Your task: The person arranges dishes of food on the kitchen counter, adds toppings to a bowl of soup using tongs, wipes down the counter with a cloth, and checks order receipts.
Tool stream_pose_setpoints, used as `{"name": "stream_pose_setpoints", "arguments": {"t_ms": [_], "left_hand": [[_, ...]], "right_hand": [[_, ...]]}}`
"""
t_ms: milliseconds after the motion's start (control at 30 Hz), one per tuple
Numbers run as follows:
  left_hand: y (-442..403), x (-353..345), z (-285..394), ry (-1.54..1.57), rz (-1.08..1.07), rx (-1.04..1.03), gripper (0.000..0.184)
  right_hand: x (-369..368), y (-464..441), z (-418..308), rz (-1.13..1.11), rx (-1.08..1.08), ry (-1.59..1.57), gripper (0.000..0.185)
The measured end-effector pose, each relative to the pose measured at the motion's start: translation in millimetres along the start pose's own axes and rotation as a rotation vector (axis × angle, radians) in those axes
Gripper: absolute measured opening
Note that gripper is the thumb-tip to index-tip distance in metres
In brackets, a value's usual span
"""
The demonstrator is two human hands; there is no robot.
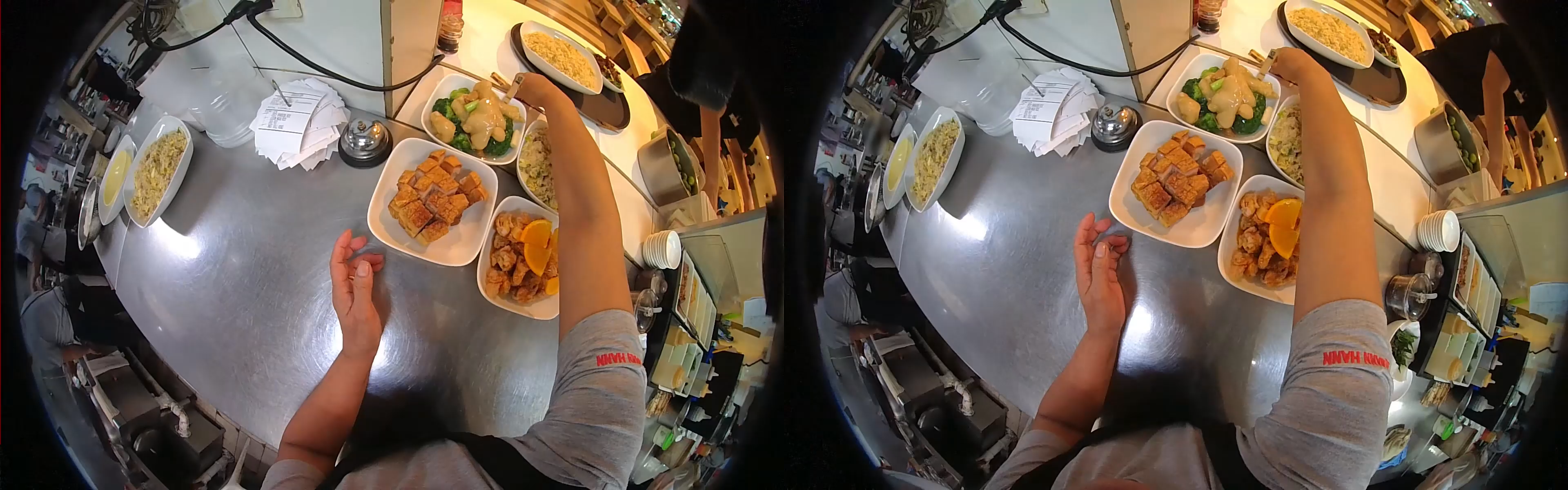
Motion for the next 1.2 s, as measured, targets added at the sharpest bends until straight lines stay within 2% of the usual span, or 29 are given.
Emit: {"name": "stream_pose_setpoints", "arguments": {"t_ms": [67, 167, 200, 300, 367, 433, 467, 533, 567, 700, 867, 933, 1000, 1100, 1133, 1200], "left_hand": [[0.3, -1.7, 0.5, -0.003, -0.005, -0.006, 0.044], [-0.1, -0.6, -0.5, -0.004, -0.014, -0.018, 0.044], [-1.1, -0.2, -0.9, -0.008, -0.013, -0.026, 0.044], [-3.4, -0.5, -1.0, -0.039, -0.023, -0.055, 0.044], [-6.2, -1.3, -0.5, -0.075, -0.038, -0.075, 0.044], [-13.5, 3.0, -1.3, -0.065, 0.011, -0.085, 0.044], [-15.9, 0.0, -4.4, -0.059, 0.013, -0.075, 0.044], [-20.0, -0.9, -9.6, 0.061, 0.001, -0.053, 0.046], [-12.7, -5.4, -2.6, -0.001, -0.033, -0.074, 0.044], [5.0, 3.3, -1.0, -0.141, -0.097, -0.13, 0.041], [83.4, 37.8, 4.9, -0.412, -0.198, -0.227, 0.035], [119.6, 55.3, 1.7, -0.424, -0.218, -0.245, 0.031], [154.6, 84.9, 8.4, -0.436, -0.15, -0.252, 0.028], [211.6, 104.7, 18.4, -0.439, -0.012, -0.221, 0.026], [228.2, 108.2, 20.5, -0.446, 0.021, -0.201, 0.026], [252.7, 117.4, 22.1, -0.454, 0.075, -0.189, 0.025]], "right_hand": [[5.3, 11.2, 5.5, 0.034, -0.126, -0.069, 0.023], [10.9, 12.7, 19.8, 0.265, -0.023, -0.192, 0.011], [20.0, 21.0, 12.0, 0.332, 0.034, 0.022, 0.011], [47.7, 58.7, 17.4, 0.42, -0.027, 0.0, 0.011], [68.3, 107.1, 21.6, 0.521, -0.083, -0.186, 0.011], [87.3, 188.4, 4.4, 0.711, -0.076, -0.179, 0.016], [84.4, 227.9, 4.2, 0.828, 0.009, -0.151, 0.018], [82.5, 348.8, -28.9, 0.799, -0.049, -0.233, 0.017], [70.4, 408.8, -41.2, 0.862, -0.044, -0.25, 0.014], [1.3, 625.1, -79.5, 0.842, -0.287, -0.502, 0.012], [-111.3, 794.4, -4.6, 0.814, -0.811, -0.428, 0.013], [-142.6, 829.7, 39.2, 0.812, -0.887, -0.325, 0.011], [-141.3, 839.7, 65.0, 0.873, -0.875, -0.203, 0.012], [-146.2, 832.4, 108.2, 0.739, -0.865, 0.042, 0.019], [-148.6, 823.5, 124.8, 0.583, -0.863, 0.132, 0.018], [-152.6, 811.6, 157.8, 0.529, -0.864, 0.108, 0.019]]}}
Point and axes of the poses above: each hand's wrist, its own y-axis away from the middle knuckle, its own x-axis out of the back of the hand, z = x × y, the point moved 7 cm from there along -y, towards the middle knuckle, and after that the axes turned 3 degrees about z, right-handed, at the moved point
